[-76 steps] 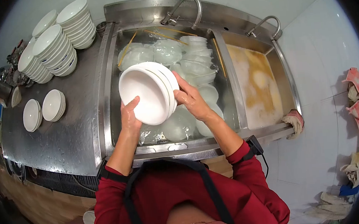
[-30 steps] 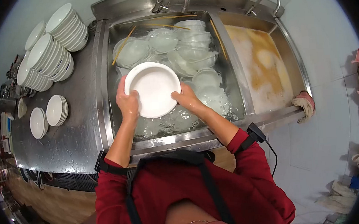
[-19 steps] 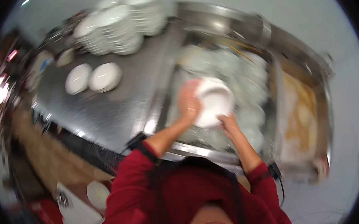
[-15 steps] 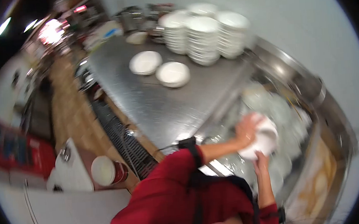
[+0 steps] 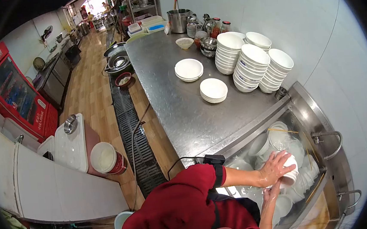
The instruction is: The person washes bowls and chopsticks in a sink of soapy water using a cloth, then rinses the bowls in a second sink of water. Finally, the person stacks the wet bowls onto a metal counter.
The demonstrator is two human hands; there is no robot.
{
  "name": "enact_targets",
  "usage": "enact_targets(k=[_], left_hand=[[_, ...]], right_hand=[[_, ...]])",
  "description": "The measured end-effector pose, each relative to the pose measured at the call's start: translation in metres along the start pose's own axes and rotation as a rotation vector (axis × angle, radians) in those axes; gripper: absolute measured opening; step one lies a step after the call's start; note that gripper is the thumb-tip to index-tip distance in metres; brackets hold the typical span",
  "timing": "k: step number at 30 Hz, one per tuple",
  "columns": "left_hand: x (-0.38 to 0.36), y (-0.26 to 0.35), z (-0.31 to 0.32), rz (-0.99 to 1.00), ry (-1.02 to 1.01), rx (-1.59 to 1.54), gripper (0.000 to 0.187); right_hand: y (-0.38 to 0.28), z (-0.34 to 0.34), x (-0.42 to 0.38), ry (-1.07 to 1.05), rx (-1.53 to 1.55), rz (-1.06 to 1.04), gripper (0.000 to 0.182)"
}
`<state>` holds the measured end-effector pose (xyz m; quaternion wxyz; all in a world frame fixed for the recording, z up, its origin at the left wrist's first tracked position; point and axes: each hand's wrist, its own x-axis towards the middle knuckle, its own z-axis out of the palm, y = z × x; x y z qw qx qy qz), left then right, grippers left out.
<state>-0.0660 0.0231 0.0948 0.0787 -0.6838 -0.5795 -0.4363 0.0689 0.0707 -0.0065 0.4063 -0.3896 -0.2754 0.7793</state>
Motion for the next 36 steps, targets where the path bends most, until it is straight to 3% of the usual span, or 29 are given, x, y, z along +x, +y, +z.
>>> enact_targets(k=[1, 3, 4, 8, 9, 10, 14, 15, 17, 18, 20, 21, 23, 29, 33, 35, 36], left_hand=[[0.000, -0.001, 0.003, 0.002, 0.001, 0.001, 0.055], [0.006, 0.006, -0.002, 0.102, 0.066, 0.073, 0.051], [0.012, 0.012, -0.021, 0.051, -0.041, -0.013, 0.049], [0.017, -0.027, 0.008, -0.141, -0.014, -0.022, 0.053], [0.017, -0.034, 0.004, -0.194, 0.012, -0.116, 0.050], [0.014, -0.049, 0.009, -0.172, 0.154, -0.444, 0.048], [0.013, -0.052, -0.006, -0.607, -0.037, -0.406, 0.055], [0.009, -0.057, -0.003, -0.700, -0.050, -0.546, 0.058], [0.010, -0.053, -0.011, -0.814, -0.084, -0.780, 0.062], [0.011, -0.057, -0.003, -0.821, -0.094, -0.779, 0.062], [0.006, -0.061, 0.001, -0.871, -0.088, -0.849, 0.064], [0.004, -0.062, 0.002, -0.877, -0.089, -0.847, 0.064], [0.003, -0.060, 0.007, -0.932, -0.123, -0.809, 0.064], [-0.001, -0.045, 0.013, -0.875, -0.129, -0.797, 0.062], [-0.027, -0.070, 0.054, -0.854, -0.100, -0.757, 0.057], [-0.020, -0.062, 0.039, -0.908, -0.130, -0.772, 0.056], [-0.018, -0.059, 0.037, -0.888, -0.060, -0.790, 0.057]], right_hand=[[-0.002, 0.002, 0.000, -0.017, 0.102, 0.006, 0.051], [-0.009, 0.005, 0.005, -0.075, 0.023, -0.014, 0.051], [-0.008, -0.008, 0.016, -0.101, -0.009, -0.043, 0.051], [-0.026, 0.007, 0.009, 0.176, -0.156, -0.020, 0.040], [-0.018, -0.007, 0.013, 0.114, -0.210, -0.154, 0.037], [-0.025, 0.005, -0.001, 0.192, -0.296, -0.200, 0.039], [-0.054, 0.027, -0.044, 0.164, -0.556, -0.144, 0.042], [-0.068, 0.039, -0.055, 0.177, -0.636, -0.080, 0.040], [-0.081, 0.040, -0.058, 0.152, -0.756, -0.042, 0.042], [-0.090, 0.043, -0.052, 0.158, -0.751, -0.032, 0.042], [-0.101, 0.053, -0.054, 0.202, -1.118, 0.039, 0.042], [-0.099, 0.049, -0.048, 0.200, -1.118, 0.046, 0.042], [-0.096, 0.043, -0.038, 0.301, -1.494, -0.422, 0.041], [-0.108, 0.065, -0.020, 0.331, -1.926, -0.400, 0.044], [-0.103, 0.056, -0.008, 0.358, -1.952, -0.580, 0.061], [-0.106, 0.061, -0.023, 0.365, -1.715, -0.560, 0.058], [-0.107, 0.054, -0.027, 0.263, -1.503, -0.573, 0.051]])
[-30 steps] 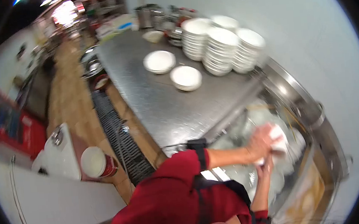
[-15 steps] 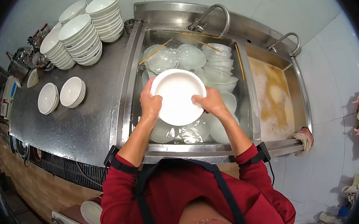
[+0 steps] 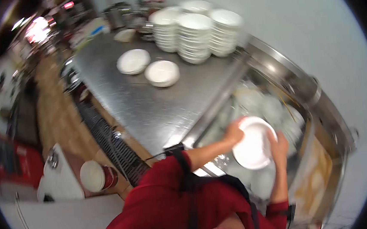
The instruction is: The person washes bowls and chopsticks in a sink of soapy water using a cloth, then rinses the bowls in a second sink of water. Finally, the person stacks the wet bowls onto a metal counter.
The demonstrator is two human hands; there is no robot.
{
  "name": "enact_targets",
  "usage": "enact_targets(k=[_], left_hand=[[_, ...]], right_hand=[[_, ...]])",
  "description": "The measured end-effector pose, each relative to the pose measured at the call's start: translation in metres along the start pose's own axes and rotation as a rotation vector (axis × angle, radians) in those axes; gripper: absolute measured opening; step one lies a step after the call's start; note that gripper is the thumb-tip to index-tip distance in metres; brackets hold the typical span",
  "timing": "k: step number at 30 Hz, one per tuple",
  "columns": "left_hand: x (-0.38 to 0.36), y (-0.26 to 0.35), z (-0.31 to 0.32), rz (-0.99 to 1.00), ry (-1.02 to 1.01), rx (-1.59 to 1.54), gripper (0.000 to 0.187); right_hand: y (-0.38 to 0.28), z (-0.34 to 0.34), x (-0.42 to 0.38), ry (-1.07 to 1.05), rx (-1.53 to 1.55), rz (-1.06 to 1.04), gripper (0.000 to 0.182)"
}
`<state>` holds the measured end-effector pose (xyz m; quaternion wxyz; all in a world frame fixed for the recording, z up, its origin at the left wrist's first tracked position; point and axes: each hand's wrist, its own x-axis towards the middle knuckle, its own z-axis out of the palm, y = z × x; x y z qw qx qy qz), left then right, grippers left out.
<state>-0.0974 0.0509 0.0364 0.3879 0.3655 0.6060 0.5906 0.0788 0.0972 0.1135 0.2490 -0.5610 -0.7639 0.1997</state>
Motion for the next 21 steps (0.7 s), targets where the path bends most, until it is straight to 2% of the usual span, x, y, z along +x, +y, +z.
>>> enact_targets(k=[1, 2, 3, 5, 7, 8, 10, 12, 13, 15, 17, 18, 21], left_hand=[[-0.001, 0.007, -0.003, 0.033, -0.004, 0.083, 0.059], [0.001, 0.005, -0.001, 0.076, 0.002, 0.109, 0.059], [0.003, 0.005, -0.005, 0.115, -0.009, 0.129, 0.059], [-0.014, 0.045, -0.012, 0.110, 0.045, 0.298, 0.059], [-0.019, 0.051, -0.010, 0.308, 0.021, 0.346, 0.060], [-0.022, 0.058, -0.010, 0.381, -0.004, 0.379, 0.061], [-0.032, 0.076, -0.012, 0.447, -0.019, 0.414, 0.062], [-0.034, 0.096, -0.014, 0.741, -0.053, 0.473, 0.059], [-0.035, 0.107, -0.015, 0.743, -0.049, 0.474, 0.059], [-0.039, 0.127, -0.014, 1.091, 0.012, 0.542, 0.057], [-0.041, 0.143, -0.012, 1.166, 0.023, 0.552, 0.055], [-0.044, 0.157, -0.016, 1.264, -0.010, 0.522, 0.054], [-0.041, 0.180, -0.012, 1.509, -0.019, 0.489, 0.046]], right_hand=[[0.006, -0.004, -0.006, -0.075, 0.177, 0.087, 0.046], [0.035, 0.004, -0.009, -0.123, 0.218, 0.159, 0.044], [0.016, -0.001, -0.029, -0.189, 0.468, 0.290, 0.044], [0.027, 0.014, -0.056, -0.426, 0.800, 0.467, 0.048], [0.015, 0.037, -0.074, -0.223, 1.143, 0.470, 0.050], [0.033, 0.046, -0.070, -0.244, 1.247, 0.471, 0.047], [0.021, 0.046, -0.071, -0.193, 1.307, 0.465, 0.045], [0.021, 0.050, -0.066, -0.136, 1.378, 0.457, 0.044], [0.035, 0.052, -0.057, -0.155, 1.413, 0.425, 0.044], [0.048, 0.047, -0.043, -0.175, 1.442, 0.393, 0.045], [0.049, 0.038, -0.031, -0.254, 1.520, 0.142, 0.044], [0.046, 0.031, -0.027, -0.262, 1.636, 0.210, 0.041], [0.014, 0.008, -0.018, -0.248, 1.654, 0.225, 0.047]])
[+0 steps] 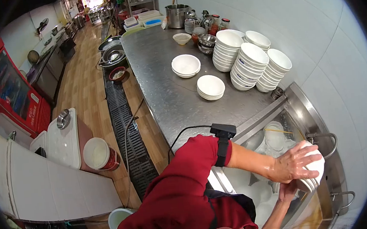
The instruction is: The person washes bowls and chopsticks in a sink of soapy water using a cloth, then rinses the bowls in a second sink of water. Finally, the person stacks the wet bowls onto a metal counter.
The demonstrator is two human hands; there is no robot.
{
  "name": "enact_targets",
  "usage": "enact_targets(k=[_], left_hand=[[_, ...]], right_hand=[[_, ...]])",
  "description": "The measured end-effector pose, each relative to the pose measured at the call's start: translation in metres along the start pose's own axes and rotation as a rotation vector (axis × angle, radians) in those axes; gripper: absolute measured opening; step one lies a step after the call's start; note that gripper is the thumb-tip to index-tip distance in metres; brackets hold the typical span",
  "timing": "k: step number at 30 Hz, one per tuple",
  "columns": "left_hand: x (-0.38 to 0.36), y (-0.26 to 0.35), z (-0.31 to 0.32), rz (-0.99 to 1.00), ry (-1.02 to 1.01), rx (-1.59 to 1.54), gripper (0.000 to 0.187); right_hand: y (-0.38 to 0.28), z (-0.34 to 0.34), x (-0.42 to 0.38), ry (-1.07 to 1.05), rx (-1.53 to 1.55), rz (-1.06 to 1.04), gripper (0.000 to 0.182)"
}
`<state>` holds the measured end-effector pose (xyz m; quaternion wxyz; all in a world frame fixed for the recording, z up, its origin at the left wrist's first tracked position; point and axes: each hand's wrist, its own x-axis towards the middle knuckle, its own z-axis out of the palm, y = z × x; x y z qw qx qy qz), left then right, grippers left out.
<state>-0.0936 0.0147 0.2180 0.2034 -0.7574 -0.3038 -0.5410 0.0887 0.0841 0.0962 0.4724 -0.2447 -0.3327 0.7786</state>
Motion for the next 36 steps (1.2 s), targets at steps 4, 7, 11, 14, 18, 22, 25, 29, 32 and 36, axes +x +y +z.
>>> enact_targets(k=[4, 7, 11, 14, 18, 22, 25, 29, 32, 36], left_hand=[[0.019, -0.004, 0.000, 0.121, 0.047, -0.017, 0.036], [0.027, -0.009, 0.007, 0.212, 0.056, 0.034, 0.030], [0.028, -0.013, 0.010, 0.265, 0.063, 0.055, 0.028], [0.020, -0.015, 0.010, 0.193, 0.046, -0.019, 0.032], [-0.005, -0.033, 0.015, -0.269, 0.009, -0.112, 0.048], [-0.037, -0.052, 0.010, -0.737, -0.022, -0.299, 0.052], [-0.062, -0.056, 0.000, -1.093, -0.064, -0.349, 0.060], [-0.069, -0.056, -0.038, -1.395, -0.026, -0.478, 0.064], [-0.086, -0.064, -0.048, -1.479, -0.007, -0.407, 0.065], [-0.102, -0.069, -0.082, -1.589, 0.044, -0.480, 0.066]], right_hand=[[-0.010, 0.036, 0.005, -0.191, -0.260, -0.174, 0.052], [-0.013, 0.050, 0.007, -0.237, 0.014, -0.180, 0.047], [-0.010, 0.016, 0.020, -0.118, -0.033, -0.192, 0.045], [-0.001, -0.021, 0.024, -0.055, -0.068, -0.190, 0.044], [0.003, -0.032, 0.016, -0.040, -0.087, -0.208, 0.043], [0.000, -0.007, -0.001, 0.166, -0.169, -0.083, 0.043], [0.005, 0.044, -0.007, 0.218, -0.456, -0.117, 0.044], [0.007, 0.061, 0.008, 0.051, -0.558, -0.024, 0.046], [0.015, 0.079, 0.024, -0.003, -0.587, 0.039, 0.045], [0.027, 0.096, 0.052, -0.119, -0.725, 0.062, 0.044]])
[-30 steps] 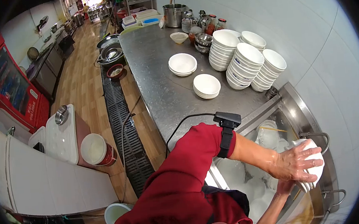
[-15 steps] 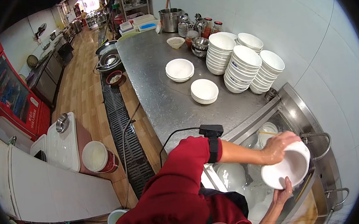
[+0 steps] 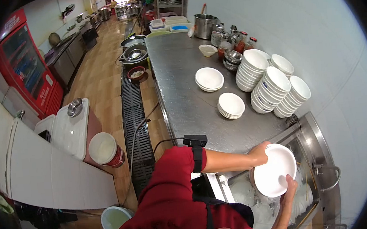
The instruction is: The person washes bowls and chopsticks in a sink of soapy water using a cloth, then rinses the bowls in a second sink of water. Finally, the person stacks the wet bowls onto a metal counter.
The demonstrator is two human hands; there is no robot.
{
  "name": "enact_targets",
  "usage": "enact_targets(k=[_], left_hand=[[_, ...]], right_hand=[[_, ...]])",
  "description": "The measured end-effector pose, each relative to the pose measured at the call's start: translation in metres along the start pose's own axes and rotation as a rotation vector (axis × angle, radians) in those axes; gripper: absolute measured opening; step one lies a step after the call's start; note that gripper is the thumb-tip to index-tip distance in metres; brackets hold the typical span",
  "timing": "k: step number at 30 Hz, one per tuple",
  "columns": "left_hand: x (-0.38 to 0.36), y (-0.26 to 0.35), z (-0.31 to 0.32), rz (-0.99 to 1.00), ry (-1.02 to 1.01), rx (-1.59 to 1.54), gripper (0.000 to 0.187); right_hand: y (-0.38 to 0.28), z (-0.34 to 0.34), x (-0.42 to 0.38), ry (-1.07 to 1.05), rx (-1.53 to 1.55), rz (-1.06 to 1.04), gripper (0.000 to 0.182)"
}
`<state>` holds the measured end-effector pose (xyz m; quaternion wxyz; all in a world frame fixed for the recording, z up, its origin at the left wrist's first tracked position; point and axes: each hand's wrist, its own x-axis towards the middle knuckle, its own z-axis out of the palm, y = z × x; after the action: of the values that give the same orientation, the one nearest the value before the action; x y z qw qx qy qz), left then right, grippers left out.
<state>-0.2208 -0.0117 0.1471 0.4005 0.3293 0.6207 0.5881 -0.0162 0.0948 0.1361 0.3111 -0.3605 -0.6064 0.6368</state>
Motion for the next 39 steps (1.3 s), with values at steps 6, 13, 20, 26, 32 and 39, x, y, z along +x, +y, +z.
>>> enact_targets(k=[6, 13, 20, 26, 32, 39], left_hand=[[-0.009, -0.024, -0.066, -0.129, 0.104, -0.127, 0.068], [-0.021, -0.112, -0.152, -0.102, 0.358, -0.643, 0.067], [-0.096, -0.102, -0.238, -0.050, 0.379, -0.689, 0.057], [-0.070, -0.089, -0.312, 0.049, 0.508, -0.646, 0.066], [0.072, -0.110, -0.411, 0.072, 0.658, -0.764, 0.065], [0.196, -0.047, -0.405, -0.109, 1.038, -0.667, 0.067]], right_hand=[[-0.044, 0.067, 0.020, -0.205, -0.190, 0.000, 0.052], [-0.022, 0.149, 0.056, -0.413, -0.191, 0.120, 0.066], [0.062, 0.198, 0.058, -0.668, -0.922, -0.608, 0.032], [0.079, 0.206, 0.047, -0.534, -1.175, -0.723, 0.024], [0.071, 0.206, 0.049, -0.526, -1.174, -0.699, 0.019], [0.073, 0.205, 0.053, -0.445, -1.131, -0.724, 0.024]])
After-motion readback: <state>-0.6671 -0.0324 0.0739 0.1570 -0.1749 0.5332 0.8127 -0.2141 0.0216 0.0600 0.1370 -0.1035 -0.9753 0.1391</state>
